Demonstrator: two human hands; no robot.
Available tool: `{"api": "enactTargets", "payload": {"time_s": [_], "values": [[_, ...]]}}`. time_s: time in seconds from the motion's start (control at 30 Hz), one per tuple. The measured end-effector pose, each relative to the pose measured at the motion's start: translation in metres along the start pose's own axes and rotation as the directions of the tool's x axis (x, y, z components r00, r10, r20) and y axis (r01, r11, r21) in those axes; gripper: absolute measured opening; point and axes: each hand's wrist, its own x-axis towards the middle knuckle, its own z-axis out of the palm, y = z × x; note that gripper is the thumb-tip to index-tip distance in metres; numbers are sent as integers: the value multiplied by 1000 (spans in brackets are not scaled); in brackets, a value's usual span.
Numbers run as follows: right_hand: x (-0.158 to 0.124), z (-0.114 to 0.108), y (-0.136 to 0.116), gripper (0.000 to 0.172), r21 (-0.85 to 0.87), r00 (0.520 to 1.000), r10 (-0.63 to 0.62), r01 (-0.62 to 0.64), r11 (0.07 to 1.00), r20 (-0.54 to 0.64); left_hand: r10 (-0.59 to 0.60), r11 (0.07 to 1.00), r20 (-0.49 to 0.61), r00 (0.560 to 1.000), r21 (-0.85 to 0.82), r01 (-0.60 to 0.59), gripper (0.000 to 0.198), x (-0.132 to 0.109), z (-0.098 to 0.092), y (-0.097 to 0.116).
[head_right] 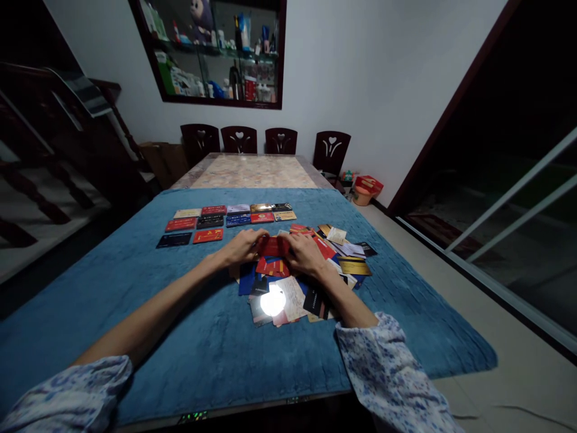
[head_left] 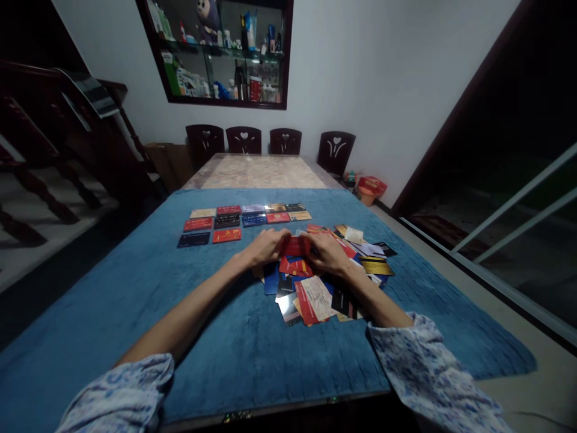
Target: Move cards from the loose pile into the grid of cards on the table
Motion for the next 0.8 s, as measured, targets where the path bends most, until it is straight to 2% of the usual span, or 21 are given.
{"api": "enactTargets", "payload": {"time_s": [0.37,0.6,0.8], "values": [[-1,2,3,60,-68,998,-41,44,997,36,-140,986,40,989,-88,143,40,1,2,7],[0,-4,-6,54,-136,999,-40,44,990,30,-103,993,76,992,-52,107,38,-3,-4,6],[6,-4,-15,51,-146,998,-45,52,988,51,-134,991,93,987,-1,135,38,-15,-8,4]]}}
